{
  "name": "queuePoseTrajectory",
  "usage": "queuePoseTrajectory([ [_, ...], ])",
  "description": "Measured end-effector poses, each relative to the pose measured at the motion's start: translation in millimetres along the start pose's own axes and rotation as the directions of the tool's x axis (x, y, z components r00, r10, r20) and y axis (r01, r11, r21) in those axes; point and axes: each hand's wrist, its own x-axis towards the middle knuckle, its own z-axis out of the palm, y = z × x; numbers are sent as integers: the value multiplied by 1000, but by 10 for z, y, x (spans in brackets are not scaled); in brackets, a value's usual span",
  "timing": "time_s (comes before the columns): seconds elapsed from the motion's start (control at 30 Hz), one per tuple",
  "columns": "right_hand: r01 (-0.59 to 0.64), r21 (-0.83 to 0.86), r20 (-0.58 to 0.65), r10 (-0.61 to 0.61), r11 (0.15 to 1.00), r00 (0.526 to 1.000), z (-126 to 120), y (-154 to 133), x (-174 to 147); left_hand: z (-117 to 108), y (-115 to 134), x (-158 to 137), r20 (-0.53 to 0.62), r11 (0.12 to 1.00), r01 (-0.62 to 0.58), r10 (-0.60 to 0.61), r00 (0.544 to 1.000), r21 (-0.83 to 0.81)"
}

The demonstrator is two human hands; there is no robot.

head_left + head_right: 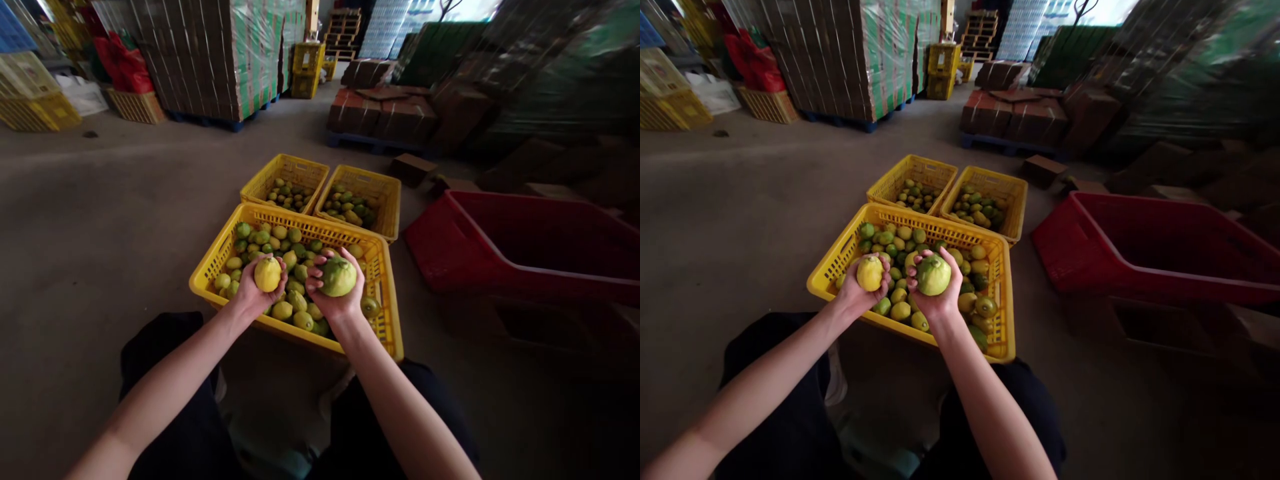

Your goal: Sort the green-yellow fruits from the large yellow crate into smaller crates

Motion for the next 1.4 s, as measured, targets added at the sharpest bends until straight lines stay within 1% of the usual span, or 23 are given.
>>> queuePoseTrajectory([
  [0.07, 18, -43, 99, -14, 999, 995, -40, 4, 4, -1, 5, -14, 34, 998, 8, -11, 999, 64],
  [0.13, 33, -91, 241, -10, 995, 970, -101, 8, 22, -7, 4, -27, 76, 988, 8, -20, 997, 155],
  [0.2, 49, -129, 404, 7, 990, 915, -168, 16, 53, -22, -7, -30, 150, 968, -18, -20, 989, 250],
  [0.27, 74, -156, 547, 24, 985, 837, -221, 29, 90, -42, -26, -23, 263, 942, -79, -10, 965, 326],
  [0.33, 106, -183, 636, 35, 977, 771, -244, 45, 122, -63, -48, -10, 378, 911, -143, -16, 925, 388],
  [0.37, 121, -205, 655, 44, 971, 755, -244, 53, 133, -71, -57, -3, 425, 892, -166, -32, 905, 421],
  [0.4, 134, -233, 657, 54, 963, 752, -238, 60, 140, -79, -65, 1, 464, 873, -184, -53, 884, 452],
  [0.43, 142, -266, 646, 67, 953, 760, -228, 66, 142, -85, -70, 4, 495, 855, -198, -76, 865, 479],
  [0.53, 147, -330, 595, 85, 933, 799, -191, 82, 131, -105, -72, 3, 566, 838, -228, -112, 817, 495],
  [0.6, 139, -340, 590, 95, 930, 802, -170, 87, 120, -124, -67, 4, 595, 844, -238, -114, 796, 480],
  [0.67, 129, -357, 596, 119, 925, 794, -157, 89, 112, -145, -59, 9, 604, 845, -238, -120, 788, 479],
  [0.73, 117, -385, 590, 147, 916, 794, -151, 88, 106, -162, -53, 11, 598, 843, -239, -117, 793, 482],
  [0.8, 98, -404, 562, 162, 909, 811, -147, 87, 97, -163, -52, 2, 579, 841, -234, -110, 808, 487],
  [0.87, 66, -411, 504, 166, 909, 848, -140, 88, 86, -141, -59, -18, 543, 840, -214, -109, 833, 498],
  [0.93, 34, -377, 409, 133, 926, 903, -125, 91, 82, -99, -71, -38, 466, 865, -181, -67, 882, 468],
  [0.97, 27, -337, 347, 98, 941, 933, -116, 93, 87, -74, -78, -44, 398, 893, -159, -23, 917, 420],
  [1.03, 53, -225, 204, -6, 973, 979, -101, 100, 115, -30, -88, -38, 219, 961, -125, 70, 973, 248],
  [1.1, 108, -111, 77, -100, 988, 992, -99, 111, 166, -3, -87, -8, 70, 993, -103, 99, 993, 56],
  [1.13, 130, -68, 36, -128, 989, 991, -106, 117, 197, 1, -84, 14, 37, 996, -86, 86, 996, -9],
  [1.17, 140, -43, 16, -140, 989, 990, -116, 123, 227, 0, -78, 39, 27, 997, -65, 67, 997, -48],
  [1.23, 141, -55, 46, -138, 989, 989, -140, 134, 272, -13, -67, 88, 29, 998, -17, 19, 999, -65],
  [1.3, 163, -133, 141, -144, 978, 980, -154, 138, 283, -28, -58, 120, 27, 998, 7, -6, 1000, -60],
  [1.4, 261, -257, 308, -177, 931, 935, -124, 119, 224, -35, -53, 117, 44, 998, -21, 24, 999, -58],
])
